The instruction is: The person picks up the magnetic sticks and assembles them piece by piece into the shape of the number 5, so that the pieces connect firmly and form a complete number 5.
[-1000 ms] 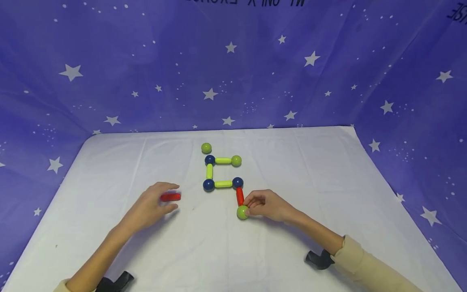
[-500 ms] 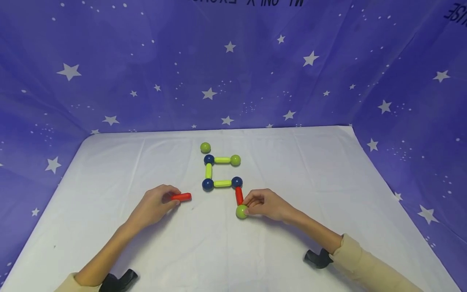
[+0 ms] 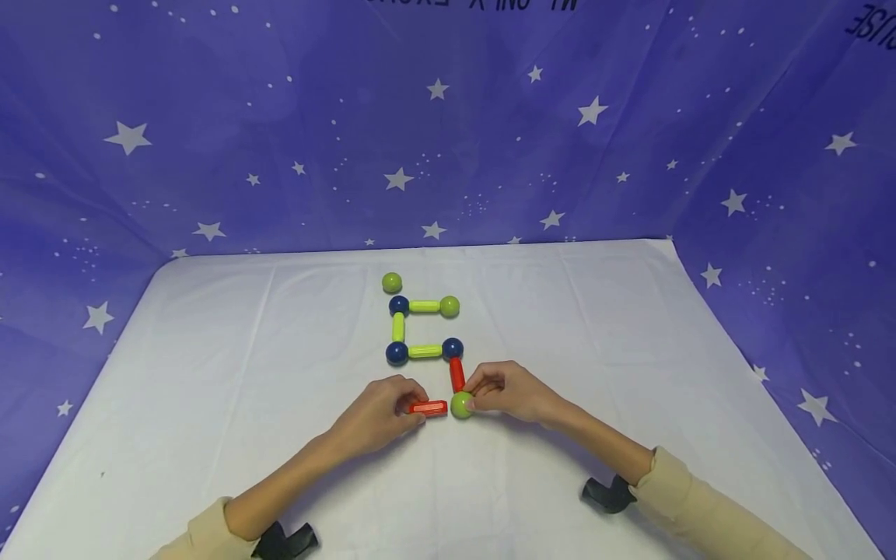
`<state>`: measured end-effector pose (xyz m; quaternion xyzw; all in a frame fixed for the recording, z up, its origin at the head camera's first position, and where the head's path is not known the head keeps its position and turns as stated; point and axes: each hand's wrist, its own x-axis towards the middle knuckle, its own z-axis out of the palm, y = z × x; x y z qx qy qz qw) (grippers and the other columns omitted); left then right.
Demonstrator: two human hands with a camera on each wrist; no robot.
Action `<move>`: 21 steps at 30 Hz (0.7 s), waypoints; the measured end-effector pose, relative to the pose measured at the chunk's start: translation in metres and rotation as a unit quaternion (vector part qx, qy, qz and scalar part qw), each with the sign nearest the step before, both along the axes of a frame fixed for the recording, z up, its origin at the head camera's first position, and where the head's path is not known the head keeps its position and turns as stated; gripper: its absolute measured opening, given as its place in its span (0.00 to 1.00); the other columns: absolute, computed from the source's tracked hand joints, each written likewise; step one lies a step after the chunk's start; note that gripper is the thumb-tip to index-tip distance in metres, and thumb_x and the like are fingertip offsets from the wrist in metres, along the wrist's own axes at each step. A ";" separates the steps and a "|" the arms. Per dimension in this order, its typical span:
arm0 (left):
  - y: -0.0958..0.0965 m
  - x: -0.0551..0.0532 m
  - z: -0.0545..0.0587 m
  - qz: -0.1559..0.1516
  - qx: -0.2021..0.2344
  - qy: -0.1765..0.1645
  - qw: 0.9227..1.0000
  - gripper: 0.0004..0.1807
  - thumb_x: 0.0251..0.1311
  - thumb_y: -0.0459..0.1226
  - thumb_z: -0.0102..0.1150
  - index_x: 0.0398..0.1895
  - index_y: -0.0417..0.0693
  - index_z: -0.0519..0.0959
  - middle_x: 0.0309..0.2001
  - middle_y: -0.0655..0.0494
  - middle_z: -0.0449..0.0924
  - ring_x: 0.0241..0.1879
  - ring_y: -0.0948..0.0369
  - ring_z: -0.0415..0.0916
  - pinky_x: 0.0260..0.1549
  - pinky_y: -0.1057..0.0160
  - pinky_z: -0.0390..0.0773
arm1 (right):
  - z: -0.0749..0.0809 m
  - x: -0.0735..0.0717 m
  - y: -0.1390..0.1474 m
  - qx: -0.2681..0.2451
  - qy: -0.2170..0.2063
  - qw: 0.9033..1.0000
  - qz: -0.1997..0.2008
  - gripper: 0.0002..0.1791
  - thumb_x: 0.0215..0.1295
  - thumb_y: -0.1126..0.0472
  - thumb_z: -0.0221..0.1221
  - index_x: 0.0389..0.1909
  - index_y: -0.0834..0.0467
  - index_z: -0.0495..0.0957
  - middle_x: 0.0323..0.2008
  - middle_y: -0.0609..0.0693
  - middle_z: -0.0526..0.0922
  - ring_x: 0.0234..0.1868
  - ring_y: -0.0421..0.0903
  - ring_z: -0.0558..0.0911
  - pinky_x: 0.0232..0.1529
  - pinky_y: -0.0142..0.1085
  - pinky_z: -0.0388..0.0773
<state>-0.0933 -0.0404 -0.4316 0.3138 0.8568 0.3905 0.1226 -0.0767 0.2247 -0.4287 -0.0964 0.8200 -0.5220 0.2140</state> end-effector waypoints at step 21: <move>-0.016 -0.068 0.024 0.148 0.076 -0.010 0.986 0.13 0.65 0.33 0.64 0.51 0.37 0.81 0.38 0.50 0.83 0.42 0.52 0.81 0.41 0.55 0.79 | 0.004 0.001 -0.001 -0.004 -0.003 1.000 0.001 0.10 0.61 0.64 0.68 0.43 0.61 0.83 0.37 0.50 0.84 0.37 0.47 0.77 0.39 0.37 0.74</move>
